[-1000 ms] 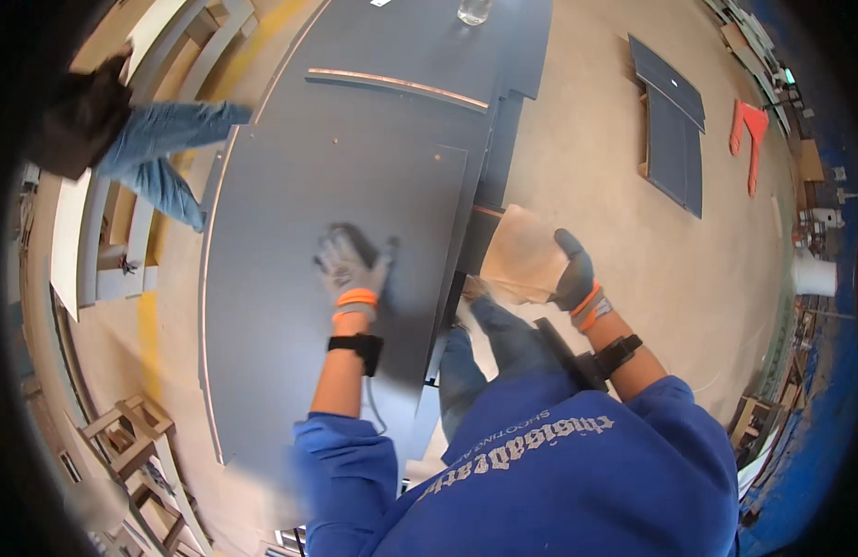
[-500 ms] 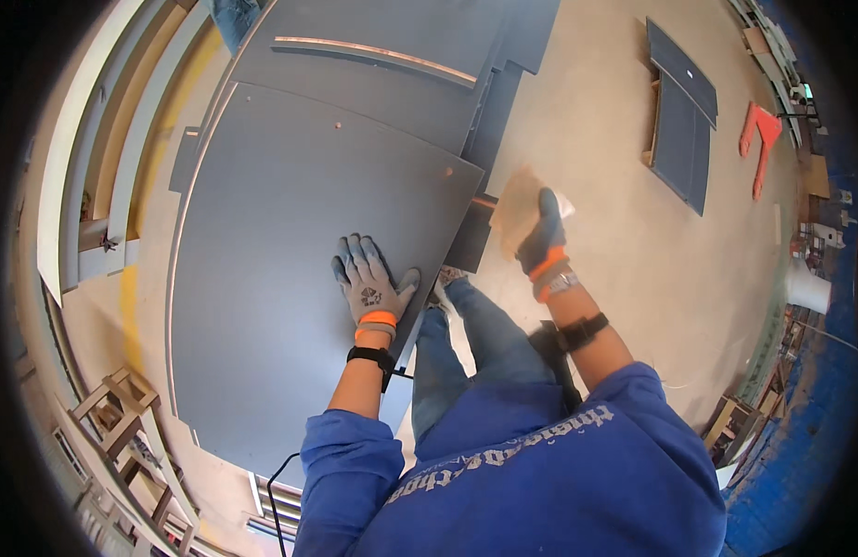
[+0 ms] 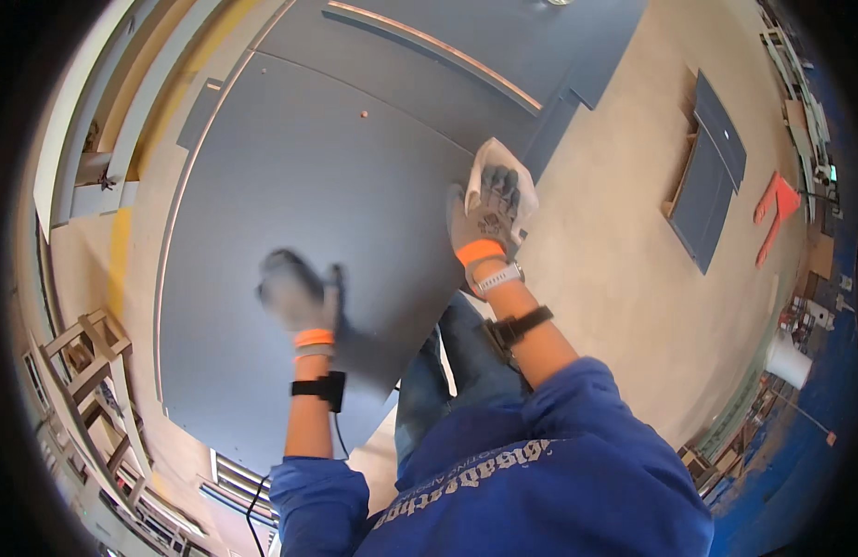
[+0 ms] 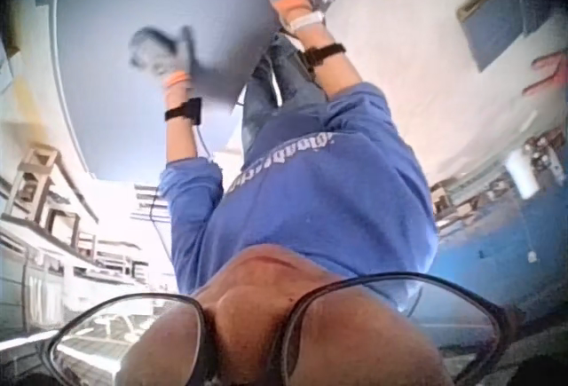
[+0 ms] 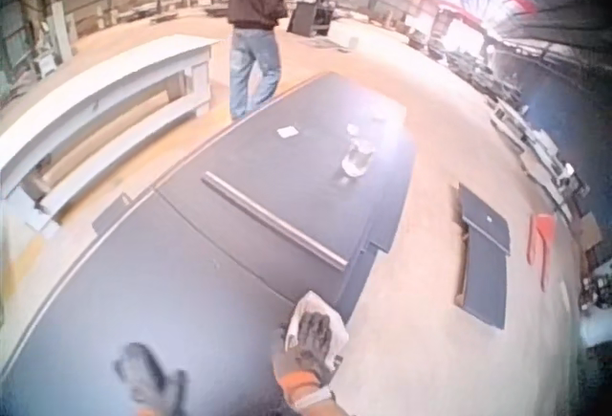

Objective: Wiping down and organizing large furniture panels in a workshop environment.

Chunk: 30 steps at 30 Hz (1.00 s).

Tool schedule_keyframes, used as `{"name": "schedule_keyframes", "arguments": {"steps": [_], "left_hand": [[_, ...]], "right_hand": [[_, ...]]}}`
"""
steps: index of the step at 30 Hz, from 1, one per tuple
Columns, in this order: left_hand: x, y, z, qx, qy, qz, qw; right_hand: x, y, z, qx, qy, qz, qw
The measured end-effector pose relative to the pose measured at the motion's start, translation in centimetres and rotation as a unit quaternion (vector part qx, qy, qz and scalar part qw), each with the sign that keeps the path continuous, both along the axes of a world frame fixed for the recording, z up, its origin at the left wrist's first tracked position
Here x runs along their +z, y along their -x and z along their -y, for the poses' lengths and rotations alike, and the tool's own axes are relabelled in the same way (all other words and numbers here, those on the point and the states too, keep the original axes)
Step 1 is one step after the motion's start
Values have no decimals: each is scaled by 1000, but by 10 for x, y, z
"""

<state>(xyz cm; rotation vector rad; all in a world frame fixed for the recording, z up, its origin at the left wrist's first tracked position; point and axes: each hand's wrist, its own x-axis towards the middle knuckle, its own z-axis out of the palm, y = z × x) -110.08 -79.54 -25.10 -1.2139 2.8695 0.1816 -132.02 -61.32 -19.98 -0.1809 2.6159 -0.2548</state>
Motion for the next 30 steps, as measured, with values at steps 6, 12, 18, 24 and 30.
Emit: {"name": "schedule_keyframes", "arguments": {"steps": [6,12,18,24,30], "left_hand": [[11,-10,30,-20,52,37,998],[8,8,32,-21,49,46,998],[12,-2,37,-9,24,22,999],[16,-2,44,-7,-41,61,997],[16,5,52,-33,-37,19,999]], "right_hand": [[-32,51,100,119,28,104,987],[-73,67,196,244,117,-311,911],[-37,39,75,274,-76,-190,940],[-74,69,204,328,25,-163,930],[-77,125,391,378,89,-340,856]]}}
